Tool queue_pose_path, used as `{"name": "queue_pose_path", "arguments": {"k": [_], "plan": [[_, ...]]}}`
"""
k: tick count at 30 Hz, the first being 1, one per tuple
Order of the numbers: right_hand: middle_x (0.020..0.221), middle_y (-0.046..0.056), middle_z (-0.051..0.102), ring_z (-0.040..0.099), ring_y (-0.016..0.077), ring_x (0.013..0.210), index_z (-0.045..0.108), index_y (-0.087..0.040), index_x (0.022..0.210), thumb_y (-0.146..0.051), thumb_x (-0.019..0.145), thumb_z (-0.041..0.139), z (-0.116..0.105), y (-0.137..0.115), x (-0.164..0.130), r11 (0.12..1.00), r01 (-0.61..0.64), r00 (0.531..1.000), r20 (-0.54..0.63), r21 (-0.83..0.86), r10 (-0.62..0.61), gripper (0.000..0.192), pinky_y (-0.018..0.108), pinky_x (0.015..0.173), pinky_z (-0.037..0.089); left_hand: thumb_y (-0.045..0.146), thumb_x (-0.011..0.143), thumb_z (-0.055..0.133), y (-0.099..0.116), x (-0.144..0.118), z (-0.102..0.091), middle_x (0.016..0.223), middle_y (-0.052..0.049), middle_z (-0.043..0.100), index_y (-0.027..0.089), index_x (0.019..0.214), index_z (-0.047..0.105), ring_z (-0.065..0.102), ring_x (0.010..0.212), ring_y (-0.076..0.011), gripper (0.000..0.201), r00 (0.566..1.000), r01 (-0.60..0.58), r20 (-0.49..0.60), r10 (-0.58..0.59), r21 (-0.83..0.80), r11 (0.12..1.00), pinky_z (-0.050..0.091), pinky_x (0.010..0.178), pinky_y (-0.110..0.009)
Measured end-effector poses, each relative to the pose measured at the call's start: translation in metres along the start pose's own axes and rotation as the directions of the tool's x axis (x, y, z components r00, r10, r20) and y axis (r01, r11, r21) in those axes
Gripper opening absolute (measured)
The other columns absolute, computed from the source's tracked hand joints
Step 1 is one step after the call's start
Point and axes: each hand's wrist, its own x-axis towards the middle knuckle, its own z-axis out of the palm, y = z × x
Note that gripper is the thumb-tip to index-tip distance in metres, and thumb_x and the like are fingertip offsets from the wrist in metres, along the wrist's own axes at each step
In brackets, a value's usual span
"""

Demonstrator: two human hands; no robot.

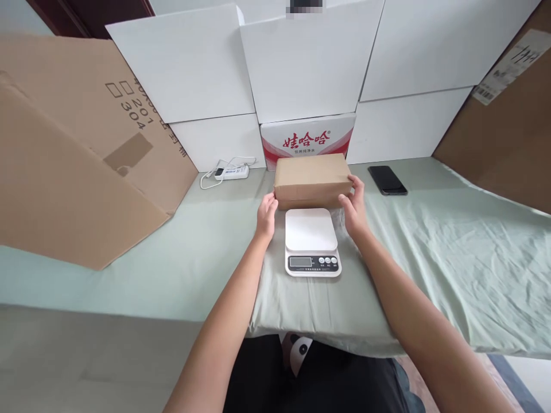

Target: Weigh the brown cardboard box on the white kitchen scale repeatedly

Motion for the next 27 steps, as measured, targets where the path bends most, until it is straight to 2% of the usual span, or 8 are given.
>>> {"name": "queue_pose_path", "arguments": {"k": [3,7,10,13,16,21,24,27], "plan": [[0.169,0.012,0.051,0.059,0.0374,0.147,0.041,-0.038,0.168,-0.075,0.094,0.065,-0.003,0.003,0.001,0.994,-0.089,0.995,-0.047,0.056,0.092,0.086,0.064,0.128,0.050,0.075,0.098,0.065,-0.004,0.003,-0.006,0.161,-0.014,0.074,0.024,0.147,0.069,0.062,0.160,-0.0358,0.071,0.999,0.025,-0.032,-0.024,0.033,0.999,0.043,0.138,-0.057],[0.167,0.011,0.054,0.056,0.0358,0.154,0.032,-0.041,0.174,-0.077,0.094,0.065,-0.008,0.009,0.002,0.978,-0.158,0.976,-0.128,0.138,0.175,0.094,0.067,0.131,0.047,0.075,0.099,0.064,-0.007,0.009,-0.013,0.176,-0.014,0.060,0.023,0.155,0.066,0.050,0.170,-0.0336,0.077,0.997,0.015,-0.074,-0.012,0.043,0.999,0.036,0.142,-0.053],[0.173,0.010,0.051,0.050,0.0348,0.163,0.031,-0.043,0.175,-0.076,0.094,0.064,-0.007,0.015,0.002,0.962,-0.212,0.966,-0.111,0.175,0.233,0.094,0.069,0.132,0.047,0.076,0.100,0.062,-0.008,0.014,-0.013,0.181,-0.014,0.055,0.023,0.159,0.062,0.045,0.173,-0.0327,0.080,0.997,0.044,-0.066,-0.042,0.035,0.998,0.035,0.143,-0.052],[0.183,0.005,0.045,0.041,0.0321,0.171,0.028,-0.046,0.177,-0.074,0.093,0.062,-0.003,0.019,0.002,0.954,-0.241,0.965,-0.064,0.179,0.256,0.095,0.071,0.137,0.041,0.076,0.100,0.061,-0.009,0.017,-0.009,0.182,-0.013,0.053,0.023,0.161,0.061,0.044,0.174,-0.0339,0.081,0.997,0.074,-0.030,-0.074,0.015,0.997,0.035,0.144,-0.054],[0.190,0.001,0.036,0.037,0.0309,0.176,0.024,-0.047,0.179,-0.076,0.094,0.061,0.002,0.019,0.003,0.965,-0.229,0.973,-0.006,0.130,0.232,0.097,0.069,0.141,0.036,0.078,0.100,0.061,-0.010,0.017,-0.003,0.178,-0.014,0.059,0.023,0.158,0.065,0.047,0.172,-0.0368,0.081,0.997,0.071,0.029,-0.071,-0.002,0.997,0.037,0.142,-0.057],[0.193,0.006,0.031,0.033,0.0345,0.178,0.016,-0.039,0.181,-0.082,0.090,0.068,0.010,0.011,0.003,0.983,-0.131,0.991,0.004,0.126,0.132,0.113,0.064,0.147,0.029,0.080,0.099,0.063,-0.007,0.016,0.001,0.169,-0.013,0.068,0.025,0.153,0.069,0.056,0.166,-0.0385,0.078,0.994,0.052,0.093,-0.049,-0.025,0.998,0.041,0.140,-0.058],[0.193,0.007,0.029,0.035,0.0362,0.178,0.011,-0.040,0.182,-0.085,0.091,0.067,0.011,-0.004,0.005,0.992,-0.052,0.999,0.013,0.112,0.050,0.116,0.065,0.147,0.029,0.082,0.098,0.063,0.003,0.013,0.000,0.171,-0.012,0.066,0.026,0.154,0.069,0.052,0.168,-0.0376,0.080,0.996,-0.010,0.087,0.012,-0.015,1.000,0.039,0.141,-0.055],[0.192,0.006,0.029,0.037,0.0374,0.177,0.010,-0.043,0.183,-0.084,0.094,0.064,0.004,-0.032,0.004,0.996,0.023,1.000,0.018,0.084,-0.025,0.112,0.067,0.145,0.034,0.083,0.100,0.060,0.024,0.000,-0.001,0.175,-0.011,0.062,0.025,0.159,0.066,0.049,0.171,-0.0374,0.082,0.991,-0.108,0.077,0.107,0.005,0.994,0.039,0.141,-0.053]]}}
